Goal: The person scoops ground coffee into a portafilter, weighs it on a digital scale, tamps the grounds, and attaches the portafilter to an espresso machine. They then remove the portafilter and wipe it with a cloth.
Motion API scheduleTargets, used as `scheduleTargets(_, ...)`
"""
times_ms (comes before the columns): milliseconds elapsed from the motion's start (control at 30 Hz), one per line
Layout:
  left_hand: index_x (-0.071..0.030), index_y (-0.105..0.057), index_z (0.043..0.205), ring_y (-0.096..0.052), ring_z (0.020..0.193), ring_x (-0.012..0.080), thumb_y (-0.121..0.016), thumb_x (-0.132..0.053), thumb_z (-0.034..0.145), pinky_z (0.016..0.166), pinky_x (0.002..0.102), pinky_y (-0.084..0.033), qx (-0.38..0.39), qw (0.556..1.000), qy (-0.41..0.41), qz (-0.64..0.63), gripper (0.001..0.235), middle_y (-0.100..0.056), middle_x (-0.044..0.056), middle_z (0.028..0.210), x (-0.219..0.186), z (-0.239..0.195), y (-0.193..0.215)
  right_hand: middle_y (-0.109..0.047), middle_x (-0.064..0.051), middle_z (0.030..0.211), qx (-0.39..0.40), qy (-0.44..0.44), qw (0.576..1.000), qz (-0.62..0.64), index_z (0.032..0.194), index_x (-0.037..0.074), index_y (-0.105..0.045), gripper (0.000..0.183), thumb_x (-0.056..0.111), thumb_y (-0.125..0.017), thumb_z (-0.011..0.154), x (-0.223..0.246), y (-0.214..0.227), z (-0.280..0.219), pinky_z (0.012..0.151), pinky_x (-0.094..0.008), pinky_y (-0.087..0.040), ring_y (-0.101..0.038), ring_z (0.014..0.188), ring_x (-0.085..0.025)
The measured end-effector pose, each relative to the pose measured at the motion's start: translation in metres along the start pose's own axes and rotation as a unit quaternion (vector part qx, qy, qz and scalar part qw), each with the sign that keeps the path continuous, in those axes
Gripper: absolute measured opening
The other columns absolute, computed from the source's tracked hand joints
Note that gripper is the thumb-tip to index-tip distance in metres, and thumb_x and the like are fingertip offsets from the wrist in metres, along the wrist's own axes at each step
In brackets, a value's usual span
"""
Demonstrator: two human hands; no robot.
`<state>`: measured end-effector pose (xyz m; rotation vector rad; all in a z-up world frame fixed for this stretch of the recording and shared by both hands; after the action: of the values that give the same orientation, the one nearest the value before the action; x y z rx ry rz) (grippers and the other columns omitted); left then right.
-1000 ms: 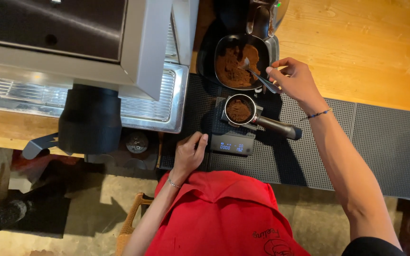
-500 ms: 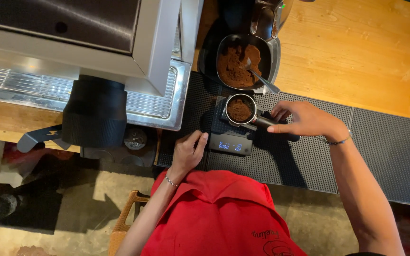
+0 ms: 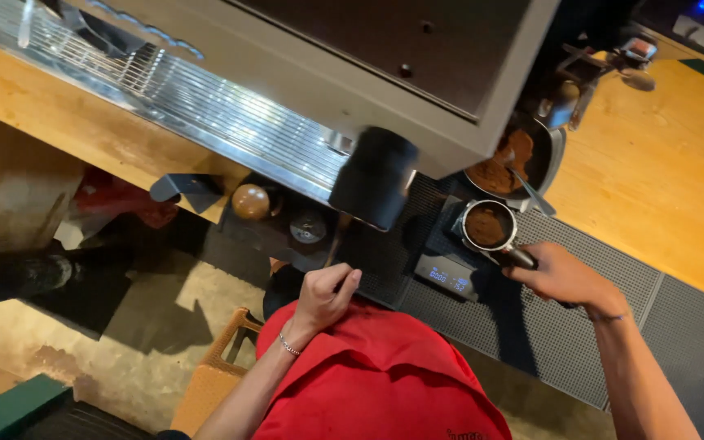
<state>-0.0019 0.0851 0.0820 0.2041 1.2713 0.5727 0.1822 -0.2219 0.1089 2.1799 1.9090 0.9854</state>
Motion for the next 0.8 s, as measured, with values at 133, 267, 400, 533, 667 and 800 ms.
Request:
scheduleTargets(133, -0.010, -0.049, 0.069, -0.044, 0.050, 0.0190, -0.053, -0.019, 0.107, 0.052, 0.036, -0.035, -0.040, 0.999, 0.032, 0.001, 0.039, -0.043, 0.002, 0.059, 0.039, -0.020, 0.065, -0.072, -0.004, 0.064, -0.058, 0.004, 0.997, -0.044, 0.085, 0.011, -0.068, 0.022, 0.031, -0.068, 0.094, 0.038, -0.009, -0.035, 0.054, -0.034, -0.049, -0.062, 0.053, -0.017)
scheduleTargets(267, -0.013, -0.059, 0.070, -0.055, 0.054, 0.0166, -0.041, -0.031, 0.110, 0.071, 0.032, -0.045, -0.157, 0.976, 0.121, 0.085, 0.047, -0.057, -0.001, 0.060, 0.111, -0.039, 0.153, -0.067, -0.014, 0.060, -0.155, -0.145, 0.974, 0.076, 0.097, 0.008, -0.069, 0.019, 0.027, -0.069, 0.097, 0.093, -0.060, -0.069, 0.052, -0.038, -0.047, -0.061, 0.050, -0.024)
scheduleTargets(400, -0.017, -0.071, 0.075, -0.071, 0.073, 0.0184, -0.047, -0.042, 0.106, 0.079, 0.038, -0.051, -0.010, 0.916, 0.393, 0.084, 0.047, -0.069, -0.005, 0.064, 0.215, -0.059, 0.200, -0.061, -0.013, 0.048, -0.190, -0.052, 0.946, 0.258, 0.100, 0.007, -0.062, 0.014, 0.020, -0.067, 0.099, 0.149, -0.164, -0.035, 0.048, -0.037, -0.048, -0.056, 0.039, -0.022)
scheduleTargets(533, -0.022, -0.073, 0.103, -0.077, 0.080, 0.0142, -0.058, -0.035, 0.099, 0.082, 0.031, -0.055, 0.137, 0.919, 0.368, 0.043, 0.020, -0.080, -0.003, 0.075, 0.234, -0.047, 0.219, -0.057, -0.008, 0.057, -0.191, -0.066, 0.907, 0.369, 0.098, 0.007, -0.057, 0.022, 0.028, -0.054, 0.106, 0.226, -0.254, 0.003, 0.041, -0.033, -0.040, -0.053, 0.038, -0.019)
scheduleTargets(667, -0.023, -0.072, 0.119, -0.076, 0.088, 0.0367, -0.064, -0.029, 0.097, 0.080, 0.052, -0.059, 0.302, 0.902, 0.309, 0.030, 0.025, -0.080, 0.008, 0.089, 0.244, -0.047, 0.227, -0.069, -0.010, 0.049, -0.183, -0.066, 0.923, 0.330, 0.093, 0.010, -0.068, 0.035, 0.038, -0.050, 0.105, 0.275, -0.317, 0.024, 0.049, -0.035, -0.060, -0.073, 0.044, -0.024)
scheduleTargets(800, -0.023, -0.072, 0.120, -0.076, 0.090, 0.0349, -0.062, -0.031, 0.098, 0.082, 0.050, -0.059, 0.366, 0.879, 0.301, 0.051, 0.025, -0.081, 0.006, 0.094, 0.256, -0.052, 0.239, -0.064, -0.008, 0.044, -0.232, -0.088, 0.918, 0.309, 0.096, 0.011, -0.067, 0.036, 0.042, -0.052, 0.104, 0.315, -0.344, 0.034, 0.061, -0.041, -0.059, -0.074, 0.053, -0.027)
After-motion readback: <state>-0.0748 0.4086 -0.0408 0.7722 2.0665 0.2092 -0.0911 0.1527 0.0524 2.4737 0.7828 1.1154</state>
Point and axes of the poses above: each hand's wrist, its own z-axis towards the middle knuckle, its own y-axis out of the back of the hand, x = y × z, the point moved 8 cm from there along z, towards the middle knuckle
